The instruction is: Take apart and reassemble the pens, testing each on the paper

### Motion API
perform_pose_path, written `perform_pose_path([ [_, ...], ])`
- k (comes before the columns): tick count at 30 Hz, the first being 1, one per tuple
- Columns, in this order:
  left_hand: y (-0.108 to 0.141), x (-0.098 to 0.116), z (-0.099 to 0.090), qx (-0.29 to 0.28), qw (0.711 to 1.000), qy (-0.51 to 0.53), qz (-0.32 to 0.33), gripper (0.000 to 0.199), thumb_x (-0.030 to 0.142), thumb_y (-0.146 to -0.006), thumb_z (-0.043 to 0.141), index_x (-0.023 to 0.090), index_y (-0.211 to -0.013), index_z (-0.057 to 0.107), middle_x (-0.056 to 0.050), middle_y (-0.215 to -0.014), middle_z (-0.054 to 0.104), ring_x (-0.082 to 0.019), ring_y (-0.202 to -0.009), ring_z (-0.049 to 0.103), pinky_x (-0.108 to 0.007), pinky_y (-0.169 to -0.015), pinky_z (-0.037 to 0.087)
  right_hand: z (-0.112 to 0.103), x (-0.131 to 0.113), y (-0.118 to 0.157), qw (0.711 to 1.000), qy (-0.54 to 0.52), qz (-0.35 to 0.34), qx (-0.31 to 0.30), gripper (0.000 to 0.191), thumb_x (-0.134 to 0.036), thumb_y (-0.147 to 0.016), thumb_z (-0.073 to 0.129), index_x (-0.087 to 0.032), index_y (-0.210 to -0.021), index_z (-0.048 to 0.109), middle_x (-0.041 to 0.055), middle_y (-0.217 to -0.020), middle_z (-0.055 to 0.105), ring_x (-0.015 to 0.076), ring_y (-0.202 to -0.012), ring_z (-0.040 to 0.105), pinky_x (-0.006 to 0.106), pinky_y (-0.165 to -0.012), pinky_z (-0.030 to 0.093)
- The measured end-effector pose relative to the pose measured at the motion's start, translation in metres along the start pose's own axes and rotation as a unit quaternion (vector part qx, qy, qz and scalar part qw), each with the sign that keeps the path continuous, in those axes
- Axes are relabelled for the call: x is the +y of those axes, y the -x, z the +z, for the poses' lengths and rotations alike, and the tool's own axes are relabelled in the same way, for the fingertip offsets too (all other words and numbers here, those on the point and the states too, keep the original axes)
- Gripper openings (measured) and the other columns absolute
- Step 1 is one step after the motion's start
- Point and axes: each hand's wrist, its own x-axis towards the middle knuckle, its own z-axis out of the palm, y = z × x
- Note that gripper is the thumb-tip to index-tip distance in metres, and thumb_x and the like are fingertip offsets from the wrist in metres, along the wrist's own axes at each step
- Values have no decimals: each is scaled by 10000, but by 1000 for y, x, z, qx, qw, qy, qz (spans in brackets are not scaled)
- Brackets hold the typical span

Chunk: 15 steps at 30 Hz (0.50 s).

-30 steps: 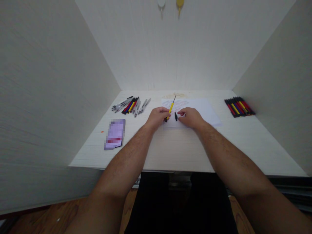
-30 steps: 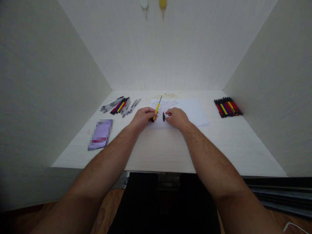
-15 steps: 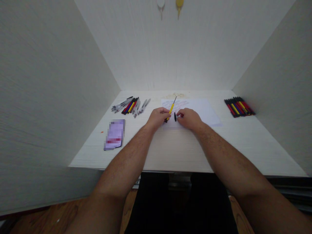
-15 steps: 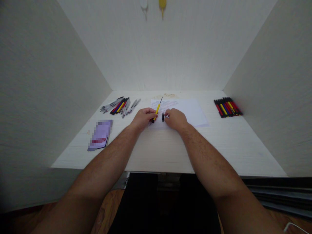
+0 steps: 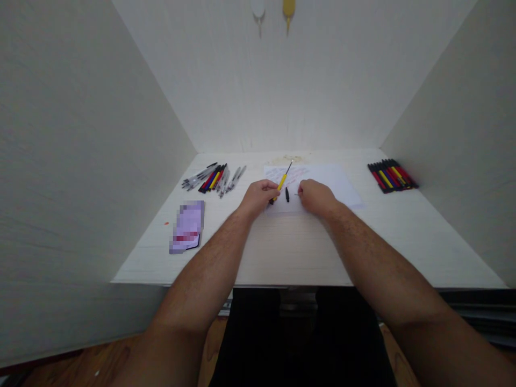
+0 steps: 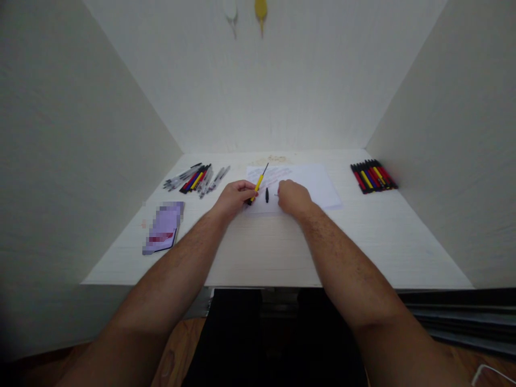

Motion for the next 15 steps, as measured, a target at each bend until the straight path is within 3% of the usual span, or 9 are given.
perform_pose_path([
  [5,2,0,0,2,1000,-6,14,201,225,-598,726,166,-778,658,17,-624,623,-93,-510,522,-221,-489,372,-4,6,-4,986,-145,29,84,255,-184,-892,466,-143,-1079,634,141,-943,700,232,-813,625,322,-708,445],
  [8,2,-1,1,2,1000,-11,19,210,237,-606,730,174,-794,661,26,-617,613,-87,-492,508,-217,-484,366,-9,9,-7,951,-269,20,152,359,-156,-884,426,-185,-1186,619,70,-903,678,175,-765,590,294,-729,440],
  [12,4,-1,2,-2,999,-27,21,215,244,-608,738,174,-797,662,28,-609,606,-78,-476,488,-213,-479,356,-10,15,-13,891,-406,39,197,327,-179,-846,437,-238,-1088,650,-9,-735,577,132,-627,495,260,-633,403],
  [15,5,1,2,-3,999,-31,26,225,243,-603,744,172,-799,659,29,-609,603,-77,-474,482,-213,-474,346,-8,18,-17,856,-474,54,200,256,-238,-834,454,-242,-1046,599,-24,-732,540,112,-583,449,243,-584,379],
])
